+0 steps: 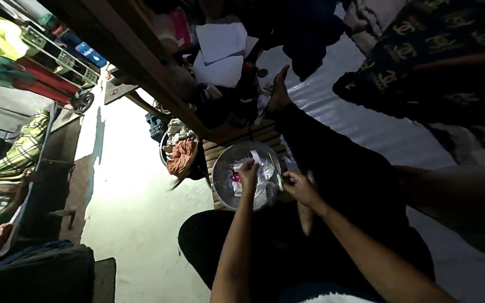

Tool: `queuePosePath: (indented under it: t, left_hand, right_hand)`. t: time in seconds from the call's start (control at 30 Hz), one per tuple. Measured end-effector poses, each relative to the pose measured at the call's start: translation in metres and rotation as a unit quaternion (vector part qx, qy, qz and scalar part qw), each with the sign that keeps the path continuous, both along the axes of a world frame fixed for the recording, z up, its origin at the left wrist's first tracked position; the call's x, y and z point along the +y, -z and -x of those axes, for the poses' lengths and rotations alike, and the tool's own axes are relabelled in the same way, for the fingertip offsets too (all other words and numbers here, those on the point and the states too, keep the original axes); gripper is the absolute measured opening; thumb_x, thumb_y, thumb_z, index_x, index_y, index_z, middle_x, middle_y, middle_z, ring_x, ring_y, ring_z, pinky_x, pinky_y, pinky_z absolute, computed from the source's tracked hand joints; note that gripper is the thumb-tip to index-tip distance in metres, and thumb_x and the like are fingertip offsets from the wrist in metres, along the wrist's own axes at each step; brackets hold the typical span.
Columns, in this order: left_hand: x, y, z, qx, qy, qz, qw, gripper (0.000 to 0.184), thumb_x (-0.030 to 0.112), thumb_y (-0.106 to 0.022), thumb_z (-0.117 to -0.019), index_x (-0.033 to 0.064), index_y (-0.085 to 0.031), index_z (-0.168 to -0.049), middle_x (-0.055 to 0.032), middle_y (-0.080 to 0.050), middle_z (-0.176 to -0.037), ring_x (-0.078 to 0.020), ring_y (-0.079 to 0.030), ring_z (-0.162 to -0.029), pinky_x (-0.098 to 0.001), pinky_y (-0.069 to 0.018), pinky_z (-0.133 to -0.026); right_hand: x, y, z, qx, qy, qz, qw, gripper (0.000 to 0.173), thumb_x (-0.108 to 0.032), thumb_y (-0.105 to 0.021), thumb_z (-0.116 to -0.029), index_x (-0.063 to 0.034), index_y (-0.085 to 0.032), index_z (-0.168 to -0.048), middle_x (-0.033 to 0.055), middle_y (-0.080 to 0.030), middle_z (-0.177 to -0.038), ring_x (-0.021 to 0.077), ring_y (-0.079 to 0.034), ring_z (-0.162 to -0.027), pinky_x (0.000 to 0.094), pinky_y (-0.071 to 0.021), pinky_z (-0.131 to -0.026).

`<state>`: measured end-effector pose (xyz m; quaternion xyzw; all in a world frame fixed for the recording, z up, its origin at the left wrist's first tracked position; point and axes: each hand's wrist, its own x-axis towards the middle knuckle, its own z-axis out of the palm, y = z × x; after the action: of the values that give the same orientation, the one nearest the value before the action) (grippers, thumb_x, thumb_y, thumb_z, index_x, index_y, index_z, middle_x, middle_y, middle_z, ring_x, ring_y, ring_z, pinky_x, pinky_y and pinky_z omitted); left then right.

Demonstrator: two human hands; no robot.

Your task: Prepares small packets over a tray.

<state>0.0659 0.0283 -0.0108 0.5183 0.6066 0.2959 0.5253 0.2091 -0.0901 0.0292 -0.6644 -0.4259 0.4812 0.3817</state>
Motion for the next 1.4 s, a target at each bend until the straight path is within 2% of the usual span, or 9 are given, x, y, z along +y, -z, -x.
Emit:
queuePosePath:
  t: [0.1,0.23,0.3,0.47,0.6,0.73,0.87,1.1,1.4]
  left_hand:
    - [-0.007,-0.015,0.024,-0.136,-0.093,-0.025,0.986,0.019,-0.002,-0.057,-0.0990,-0.0126,-0.059,-0.115,-0.0105,-0.063,-0.090,-0.0088,-0.058,-0.071,-0.0254,-0.0530,-0.069]
    - [-0.023,-0.032,0.050,-0.280,-0.163,-0.045,0.945,0.012,-0.004,-0.045,-0.0998,-0.0038,-0.056,-0.104,-0.0014,-0.063,-0.081,-0.0076,-0.064,-0.071,-0.0253,-0.0575,-0.072]
    - [-0.028,-0.031,0.055,-0.306,-0.179,-0.060,0.933,0.013,-0.003,-0.042,-0.0997,-0.0029,-0.055,-0.103,-0.0018,-0.065,-0.082,-0.0081,-0.066,-0.074,-0.0257,-0.0581,-0.075]
    - [-0.030,-0.023,0.058,-0.317,-0.192,-0.028,0.928,0.012,-0.004,-0.050,-0.1013,-0.0064,-0.054,-0.112,-0.0100,-0.071,-0.098,-0.0134,-0.070,-0.085,-0.0287,-0.0589,-0.076]
    - [-0.029,-0.017,0.053,-0.314,-0.207,-0.008,0.927,0.015,-0.005,-0.057,-0.0976,-0.0057,-0.055,-0.112,-0.0066,-0.065,-0.093,-0.0100,-0.064,-0.079,-0.0266,-0.0559,-0.070]
    - [-0.030,-0.013,0.057,-0.320,-0.200,0.002,0.926,0.015,-0.006,-0.052,-0.0980,-0.0087,-0.057,-0.112,-0.0050,-0.061,-0.086,-0.0062,-0.058,-0.066,-0.0215,-0.0517,-0.062]
    - [-0.035,-0.021,0.056,-0.292,-0.210,0.065,0.931,0.016,0.004,-0.048,-0.1058,-0.0065,-0.059,-0.111,-0.0007,-0.053,-0.072,-0.0017,-0.042,-0.050,-0.0161,-0.0354,-0.045]
    - [-0.042,-0.013,0.050,-0.208,-0.191,0.041,0.958,0.022,0.010,-0.053,-0.1062,-0.0086,-0.065,-0.108,-0.0023,-0.055,-0.073,-0.0029,-0.043,-0.053,-0.0182,-0.0363,-0.049]
    - [-0.052,-0.018,0.042,-0.226,-0.162,0.036,0.960,0.018,0.007,-0.056,-0.1041,-0.0070,-0.067,-0.104,0.0025,-0.052,-0.066,-0.0006,-0.041,-0.051,-0.0169,-0.0348,-0.048]
  right_hand:
    - [-0.002,0.008,0.006,0.017,-0.029,-0.027,0.999,0.031,-0.004,-0.064,-0.0956,0.0098,-0.061,-0.124,0.0206,-0.068,-0.108,0.0158,-0.065,-0.087,0.0304,-0.0544,-0.082]
    - [-0.001,0.000,0.018,0.046,-0.072,-0.043,0.995,0.031,-0.003,-0.068,-0.0929,0.0109,-0.062,-0.120,0.0169,-0.068,-0.104,0.0098,-0.064,-0.082,0.0254,-0.0547,-0.078]
    - [0.001,-0.002,0.025,0.050,-0.096,-0.051,0.993,0.029,-0.003,-0.068,-0.0925,0.0098,-0.062,-0.118,0.0131,-0.068,-0.099,0.0061,-0.063,-0.079,0.0223,-0.0540,-0.075]
    - [0.009,-0.009,0.045,0.066,-0.086,-0.041,0.993,0.028,-0.003,-0.061,-0.0970,0.0103,-0.059,-0.121,0.0116,-0.068,-0.100,0.0046,-0.063,-0.079,0.0205,-0.0524,-0.071]
    - [0.022,-0.012,0.050,0.063,-0.055,-0.055,0.995,0.024,0.000,-0.057,-0.0975,0.0091,-0.059,-0.120,0.0079,-0.069,-0.097,0.0016,-0.060,-0.073,0.0180,-0.0488,-0.063]
    - [0.028,-0.014,0.057,0.057,-0.085,-0.029,0.994,0.023,0.001,-0.057,-0.0981,0.0070,-0.059,-0.120,0.0050,-0.070,-0.095,-0.0001,-0.060,-0.070,0.0165,-0.0484,-0.060]
    - [0.027,-0.007,0.062,0.034,-0.119,-0.009,0.992,0.023,0.001,-0.058,-0.0986,0.0090,-0.059,-0.120,0.0075,-0.070,-0.095,0.0007,-0.061,-0.071,0.0179,-0.0496,-0.064]
    - [0.026,0.005,0.058,0.023,-0.127,-0.010,0.992,0.026,-0.002,-0.065,-0.0943,0.0087,-0.062,-0.118,0.0118,-0.070,-0.101,0.0047,-0.065,-0.077,0.0214,-0.0550,-0.074]
    - [0.023,0.005,0.048,0.029,-0.110,-0.015,0.993,0.025,-0.005,-0.069,-0.0926,0.0074,-0.063,-0.113,0.0085,-0.069,-0.095,0.0034,-0.063,-0.074,0.0203,-0.0539,-0.072]
